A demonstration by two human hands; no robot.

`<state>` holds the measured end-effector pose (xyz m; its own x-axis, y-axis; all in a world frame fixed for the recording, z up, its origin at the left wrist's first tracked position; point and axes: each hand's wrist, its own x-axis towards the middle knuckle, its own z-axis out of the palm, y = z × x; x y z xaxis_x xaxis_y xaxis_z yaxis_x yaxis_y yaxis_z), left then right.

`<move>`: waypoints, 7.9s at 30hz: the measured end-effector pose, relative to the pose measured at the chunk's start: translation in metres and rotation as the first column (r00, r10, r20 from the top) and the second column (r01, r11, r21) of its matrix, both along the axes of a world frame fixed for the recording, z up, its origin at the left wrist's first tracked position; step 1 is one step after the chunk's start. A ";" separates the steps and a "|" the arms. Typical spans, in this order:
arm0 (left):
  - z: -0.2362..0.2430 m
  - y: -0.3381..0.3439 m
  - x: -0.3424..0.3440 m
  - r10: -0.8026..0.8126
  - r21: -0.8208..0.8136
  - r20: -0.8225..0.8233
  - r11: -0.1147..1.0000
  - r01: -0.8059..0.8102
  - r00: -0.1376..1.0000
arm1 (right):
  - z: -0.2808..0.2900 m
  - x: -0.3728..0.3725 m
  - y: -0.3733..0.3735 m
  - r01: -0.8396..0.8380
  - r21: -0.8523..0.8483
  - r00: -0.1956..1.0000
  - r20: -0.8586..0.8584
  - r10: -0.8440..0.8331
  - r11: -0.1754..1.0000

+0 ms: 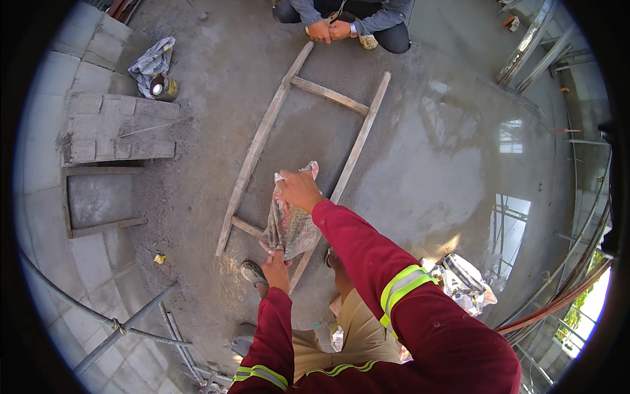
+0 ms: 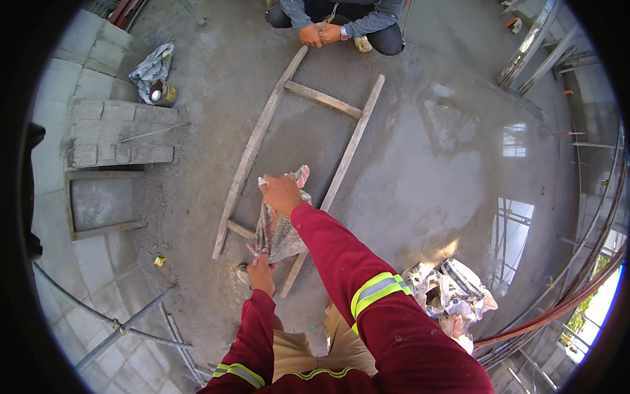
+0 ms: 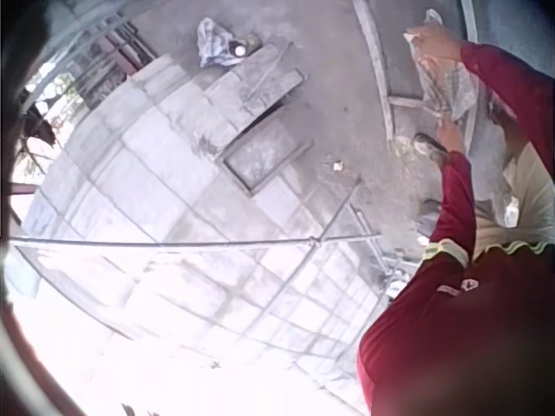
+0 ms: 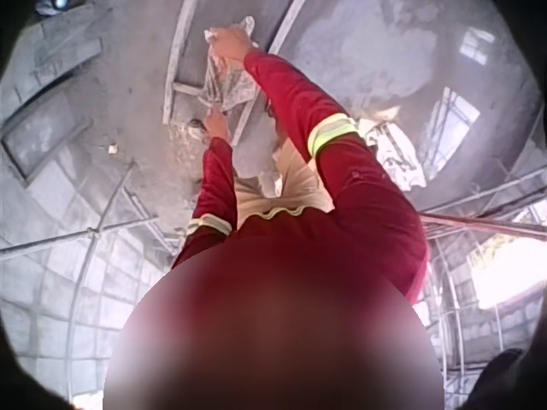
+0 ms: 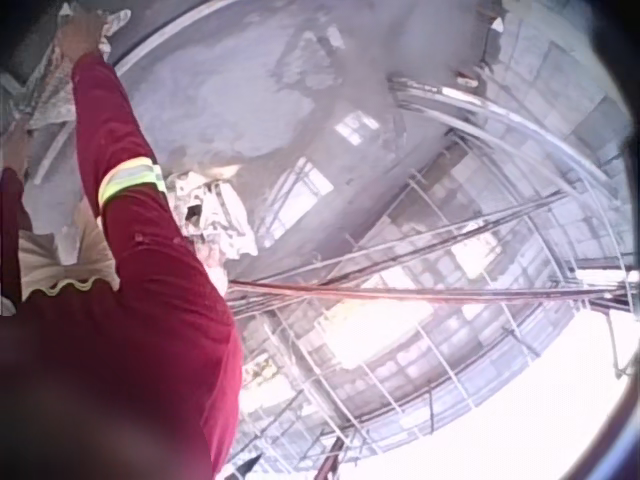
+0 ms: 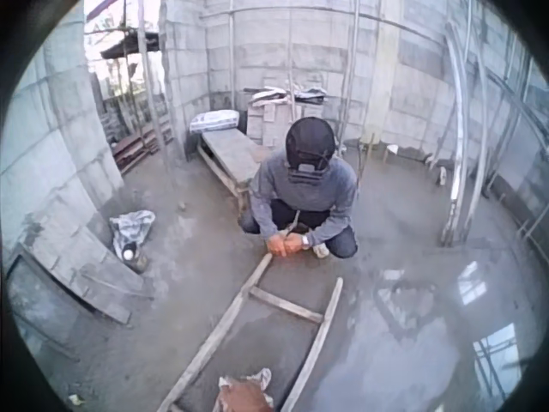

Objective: The person and a coworker lift and shake a wooden sieve frame to sift dry construction material onto the floor. The person repeatedly picks up bags of material, pours them into the sieve, and then resumes shaking the frame with the coworker.

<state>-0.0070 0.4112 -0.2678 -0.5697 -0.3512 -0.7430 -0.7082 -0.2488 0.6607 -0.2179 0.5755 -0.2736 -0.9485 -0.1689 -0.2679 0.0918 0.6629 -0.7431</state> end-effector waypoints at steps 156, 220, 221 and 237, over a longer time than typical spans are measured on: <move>0.013 0.020 -0.212 -0.533 -0.133 0.001 0.839 0.528 0.846 | -0.102 0.268 -0.142 0.845 0.173 0.052 0.915 0.399 -0.507; 0.144 -0.030 -0.169 -0.880 -0.509 -0.214 0.471 0.721 0.423 | -0.118 0.258 -0.122 0.886 -0.029 0.147 0.964 0.221 -0.463; 0.151 -0.024 -0.170 -0.881 -0.509 -0.225 0.471 0.720 0.417 | -0.118 0.253 -0.118 0.901 -0.043 0.136 0.973 0.187 -0.432; 0.221 0.006 -0.191 -0.910 -0.584 -0.245 0.414 0.698 0.335 | -0.050 0.211 -0.078 0.881 -0.278 0.277 0.959 -0.059 -0.383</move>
<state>-0.1985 0.4171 -0.0470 -0.9061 0.3549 -0.2305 0.0074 0.5579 0.8299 -0.0072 0.4976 -0.3232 -0.5139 -0.1259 -0.8486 0.3242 -0.9443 -0.0563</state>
